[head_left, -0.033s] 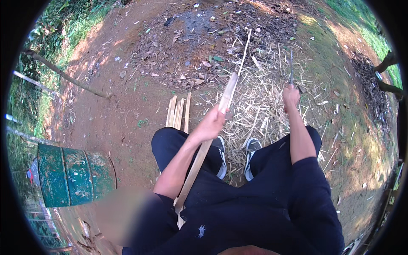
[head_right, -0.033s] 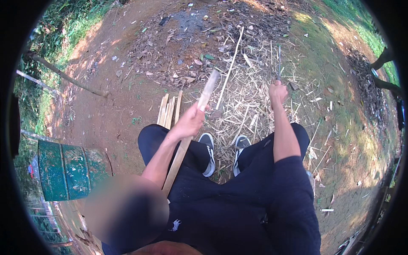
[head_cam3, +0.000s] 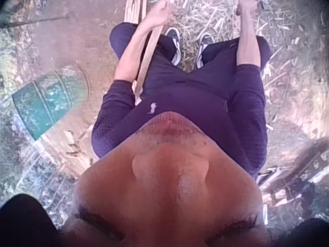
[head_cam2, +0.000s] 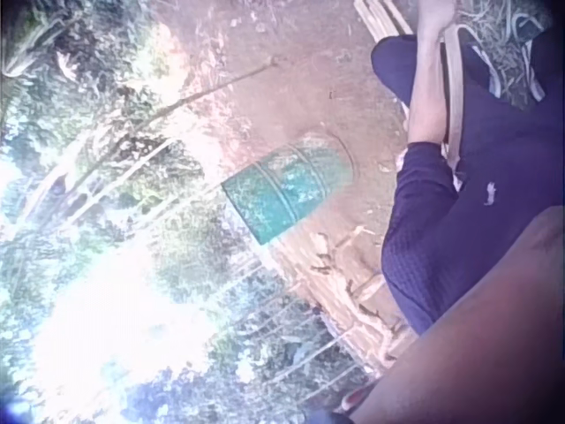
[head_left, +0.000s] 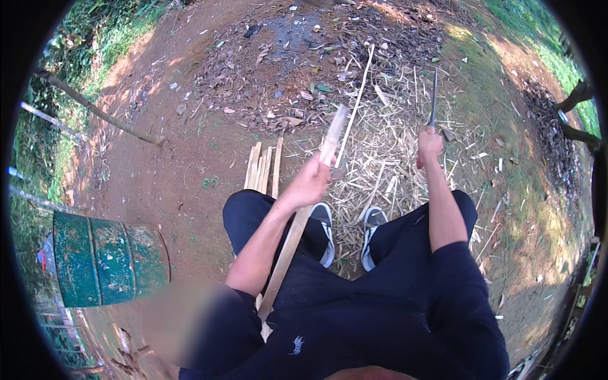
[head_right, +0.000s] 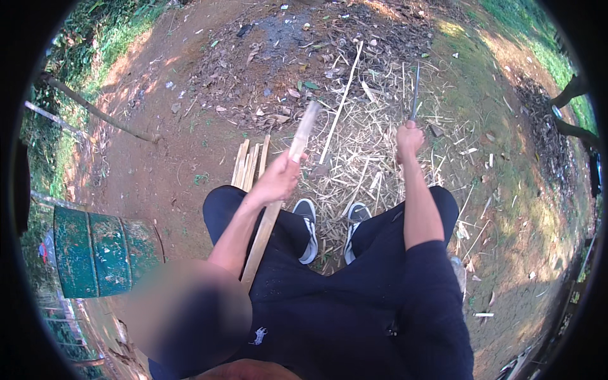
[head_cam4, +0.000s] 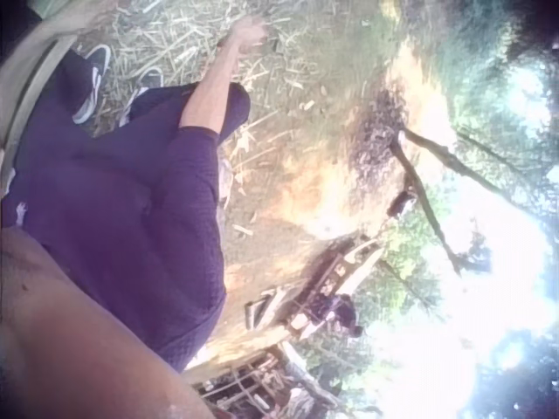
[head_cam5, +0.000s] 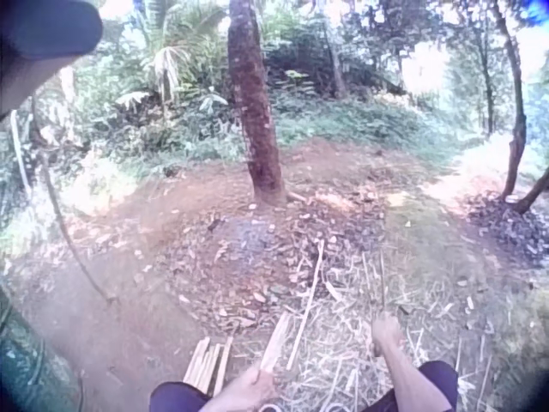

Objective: The person uses a machete to shave and smooth a thin bamboo stalk by hand, making repeated downward strokes along its length while seated.

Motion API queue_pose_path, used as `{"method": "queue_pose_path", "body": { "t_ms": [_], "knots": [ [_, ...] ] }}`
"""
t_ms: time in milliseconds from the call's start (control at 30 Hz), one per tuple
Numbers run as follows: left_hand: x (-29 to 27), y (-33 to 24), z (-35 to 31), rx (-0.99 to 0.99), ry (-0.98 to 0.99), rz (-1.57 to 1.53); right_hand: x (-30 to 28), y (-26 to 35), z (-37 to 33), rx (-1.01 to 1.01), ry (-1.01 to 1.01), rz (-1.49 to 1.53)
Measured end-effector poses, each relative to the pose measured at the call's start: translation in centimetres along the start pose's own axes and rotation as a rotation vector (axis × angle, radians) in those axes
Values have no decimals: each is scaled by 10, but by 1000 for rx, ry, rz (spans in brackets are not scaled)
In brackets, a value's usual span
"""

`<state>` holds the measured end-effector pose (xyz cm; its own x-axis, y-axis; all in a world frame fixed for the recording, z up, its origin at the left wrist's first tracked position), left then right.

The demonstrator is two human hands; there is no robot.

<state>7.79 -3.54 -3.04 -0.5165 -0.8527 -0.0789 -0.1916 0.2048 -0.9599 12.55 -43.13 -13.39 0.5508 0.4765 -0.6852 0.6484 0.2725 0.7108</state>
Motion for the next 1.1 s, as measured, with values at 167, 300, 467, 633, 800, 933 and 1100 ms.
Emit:
{"method": "queue_pose_path", "body": {
  "t_ms": [167,300,467,633,800,933,1100],
  "knots": [
    [-6,-6,2,-58,0,-147,-10,88,-72,-330,225,147],
    [4,-9,8,-24,78,-208,-31,137,-119,-766,248,77],
    [13,-19,3,9,49,-366,-45,154,-172,-1244,58,-53],
    [25,-16,-2,-46,188,-428,-31,152,-177,-1234,136,-130],
    [30,-8,-6,-92,197,-453,-28,151,-176,-1306,24,-154],
    [32,-3,-10,-98,218,-358,5,125,-118,-1144,77,-240],
    [59,-16,-10,-104,326,-352,5,-45,68,-171,26,-311]
  ]
}}
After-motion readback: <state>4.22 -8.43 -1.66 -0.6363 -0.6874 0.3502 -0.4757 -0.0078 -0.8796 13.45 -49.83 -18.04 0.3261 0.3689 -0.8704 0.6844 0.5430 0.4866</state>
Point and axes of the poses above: each hand's wrist, its own z-axis towards the middle knuckle, its own x-axis out of the palm, y = z × x, the point moved 10 cm from there along z, towards the middle knuckle, and after that the axes turned 3 degrees about -z, right-handed, at the moved point
